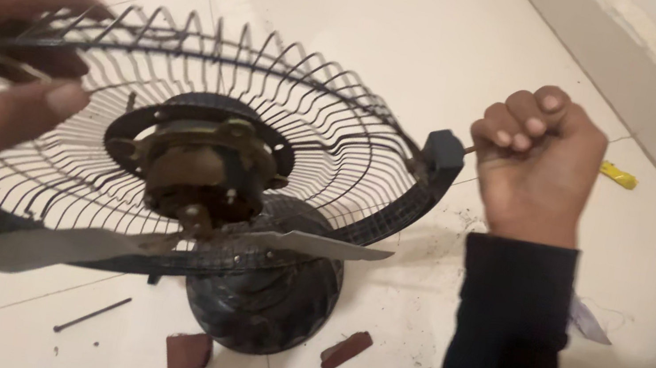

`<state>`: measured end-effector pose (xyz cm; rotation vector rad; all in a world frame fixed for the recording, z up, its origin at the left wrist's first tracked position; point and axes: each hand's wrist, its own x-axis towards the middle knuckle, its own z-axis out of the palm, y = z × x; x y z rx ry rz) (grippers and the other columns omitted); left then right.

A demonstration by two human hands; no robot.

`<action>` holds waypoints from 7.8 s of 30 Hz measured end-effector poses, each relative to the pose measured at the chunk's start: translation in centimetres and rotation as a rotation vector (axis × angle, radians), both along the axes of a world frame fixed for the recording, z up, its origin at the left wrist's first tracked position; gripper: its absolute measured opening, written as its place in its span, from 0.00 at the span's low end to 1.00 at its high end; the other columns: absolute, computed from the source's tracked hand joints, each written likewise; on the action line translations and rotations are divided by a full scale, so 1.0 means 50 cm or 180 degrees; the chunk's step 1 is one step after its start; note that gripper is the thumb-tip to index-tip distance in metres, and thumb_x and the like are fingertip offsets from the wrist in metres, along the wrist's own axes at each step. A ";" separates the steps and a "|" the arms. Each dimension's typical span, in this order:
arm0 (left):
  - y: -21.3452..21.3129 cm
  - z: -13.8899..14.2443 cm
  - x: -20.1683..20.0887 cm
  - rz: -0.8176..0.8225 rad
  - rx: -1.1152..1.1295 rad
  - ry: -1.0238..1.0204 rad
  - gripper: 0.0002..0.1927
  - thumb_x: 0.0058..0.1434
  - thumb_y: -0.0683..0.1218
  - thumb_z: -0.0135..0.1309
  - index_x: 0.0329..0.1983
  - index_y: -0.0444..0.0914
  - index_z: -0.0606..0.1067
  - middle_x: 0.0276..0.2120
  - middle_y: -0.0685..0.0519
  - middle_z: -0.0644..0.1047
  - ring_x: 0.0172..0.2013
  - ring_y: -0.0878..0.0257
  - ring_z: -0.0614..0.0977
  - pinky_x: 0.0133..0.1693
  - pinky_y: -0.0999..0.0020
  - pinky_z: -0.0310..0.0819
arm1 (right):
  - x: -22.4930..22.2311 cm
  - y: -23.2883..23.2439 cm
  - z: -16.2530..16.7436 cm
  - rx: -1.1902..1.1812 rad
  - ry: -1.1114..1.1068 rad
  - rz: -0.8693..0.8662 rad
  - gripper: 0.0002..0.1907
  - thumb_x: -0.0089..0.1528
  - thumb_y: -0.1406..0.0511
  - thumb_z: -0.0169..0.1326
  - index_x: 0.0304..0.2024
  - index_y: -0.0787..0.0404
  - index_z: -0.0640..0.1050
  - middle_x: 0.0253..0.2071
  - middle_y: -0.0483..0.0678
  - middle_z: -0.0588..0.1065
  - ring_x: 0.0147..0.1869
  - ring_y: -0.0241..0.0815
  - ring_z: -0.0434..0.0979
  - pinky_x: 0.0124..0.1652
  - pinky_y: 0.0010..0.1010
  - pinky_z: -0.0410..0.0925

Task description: The person sits on the floor repairing a disassembled table fan. They align the wire safety grill over the blades, thread a long screw through the grill clip, tighten it by hand, and reposition the grill ring around the fan housing.

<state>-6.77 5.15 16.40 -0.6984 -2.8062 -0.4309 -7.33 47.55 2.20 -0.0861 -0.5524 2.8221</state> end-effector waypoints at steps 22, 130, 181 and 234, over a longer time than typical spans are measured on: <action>0.073 0.073 0.039 -0.0280 -0.0136 0.0056 0.23 0.69 0.52 0.55 0.64 0.40 0.75 0.32 0.46 0.83 0.37 0.56 0.88 0.41 0.61 0.82 | 0.101 0.012 0.021 0.2543 -0.0461 0.0083 0.10 0.74 0.65 0.47 0.54 0.65 0.72 0.41 0.52 0.76 0.45 0.40 0.76 0.46 0.26 0.71; 0.063 0.066 0.039 -0.1239 0.0257 0.0841 0.21 0.66 0.51 0.60 0.56 0.33 0.78 0.35 0.39 0.81 0.33 0.48 0.85 0.35 0.57 0.78 | 0.148 -0.238 0.044 0.1904 -0.1513 0.0327 0.10 0.68 0.68 0.51 0.42 0.72 0.76 0.37 0.49 0.78 0.38 0.32 0.76 0.42 0.19 0.72; 0.063 0.066 0.037 -0.1546 0.0365 0.1027 0.19 0.68 0.48 0.62 0.56 0.31 0.77 0.39 0.40 0.81 0.34 0.52 0.84 0.37 0.59 0.78 | 0.148 -0.319 -0.028 0.1321 -0.0342 0.0310 0.14 0.73 0.58 0.49 0.45 0.64 0.74 0.32 0.44 0.71 0.34 0.31 0.66 0.35 0.23 0.62; 0.061 0.030 0.011 -0.0678 -0.0013 0.0751 0.28 0.70 0.63 0.55 0.59 0.36 0.77 0.43 0.41 0.82 0.32 0.49 0.86 0.33 0.59 0.80 | 0.167 -0.261 -0.002 0.1860 -0.0872 0.0061 0.13 0.64 0.63 0.59 0.48 0.65 0.78 0.41 0.45 0.77 0.33 0.27 0.71 0.33 0.19 0.66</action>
